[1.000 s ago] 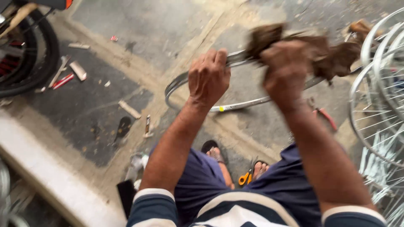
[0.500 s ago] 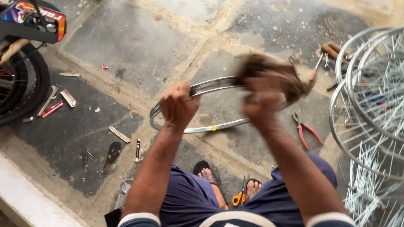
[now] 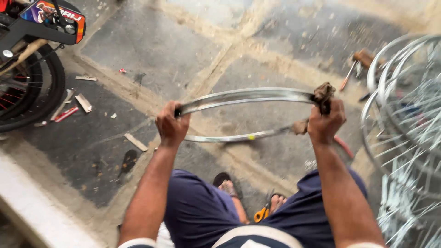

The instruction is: The person wipes a bicycle rim with a cloth, then places it on a wooden plank and continues to wipe it. The person is sitting on the floor in a workshop area.

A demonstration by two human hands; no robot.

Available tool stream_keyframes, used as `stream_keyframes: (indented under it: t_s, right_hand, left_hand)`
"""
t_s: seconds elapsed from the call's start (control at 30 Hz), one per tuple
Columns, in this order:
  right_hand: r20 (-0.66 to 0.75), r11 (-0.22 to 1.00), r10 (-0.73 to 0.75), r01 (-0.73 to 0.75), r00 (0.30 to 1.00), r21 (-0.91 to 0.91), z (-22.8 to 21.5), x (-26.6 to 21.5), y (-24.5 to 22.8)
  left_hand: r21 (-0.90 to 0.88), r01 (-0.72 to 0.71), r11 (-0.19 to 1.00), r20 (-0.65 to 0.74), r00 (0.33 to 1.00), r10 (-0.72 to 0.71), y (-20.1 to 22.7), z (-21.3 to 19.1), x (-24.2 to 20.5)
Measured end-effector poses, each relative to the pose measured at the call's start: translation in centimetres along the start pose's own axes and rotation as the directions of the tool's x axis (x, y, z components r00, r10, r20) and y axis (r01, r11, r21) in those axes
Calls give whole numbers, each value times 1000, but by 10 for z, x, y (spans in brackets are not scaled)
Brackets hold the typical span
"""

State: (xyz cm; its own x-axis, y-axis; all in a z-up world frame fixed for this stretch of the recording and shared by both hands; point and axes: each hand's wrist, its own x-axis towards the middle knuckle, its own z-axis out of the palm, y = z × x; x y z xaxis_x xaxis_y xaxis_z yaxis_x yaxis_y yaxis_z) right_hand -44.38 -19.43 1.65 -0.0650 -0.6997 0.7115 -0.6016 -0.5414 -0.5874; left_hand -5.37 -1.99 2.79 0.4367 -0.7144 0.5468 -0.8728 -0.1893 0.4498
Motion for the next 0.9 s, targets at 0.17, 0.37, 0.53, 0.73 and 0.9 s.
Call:
stream_keyframes:
  t_s: [0.17,0.37,0.53,0.73,0.9]
  right_hand:
    - [183,907,-415,422,891,1,-5,37,-88]
    - [252,747,-579,628,775,-217,33,30,-88]
    - [214,963,266,-270,940,-10,0,13,23]
    - [145,970,-221,233,965,-71,21,26,-43]
    - [275,801,-564,597,778,-45,50,44,-94]
  left_hand:
    - [-5,-344,939,-133,931,341,82,11,7]
    - [23,-258,966,-20,966,259,118,44,49]
    - [96,-169,981,-93,980,178,35,17,44]
    - [104,-180,978,-79,979,188,64,33,50]
    - [126,-159,979,-62,984,168,87,41,53]
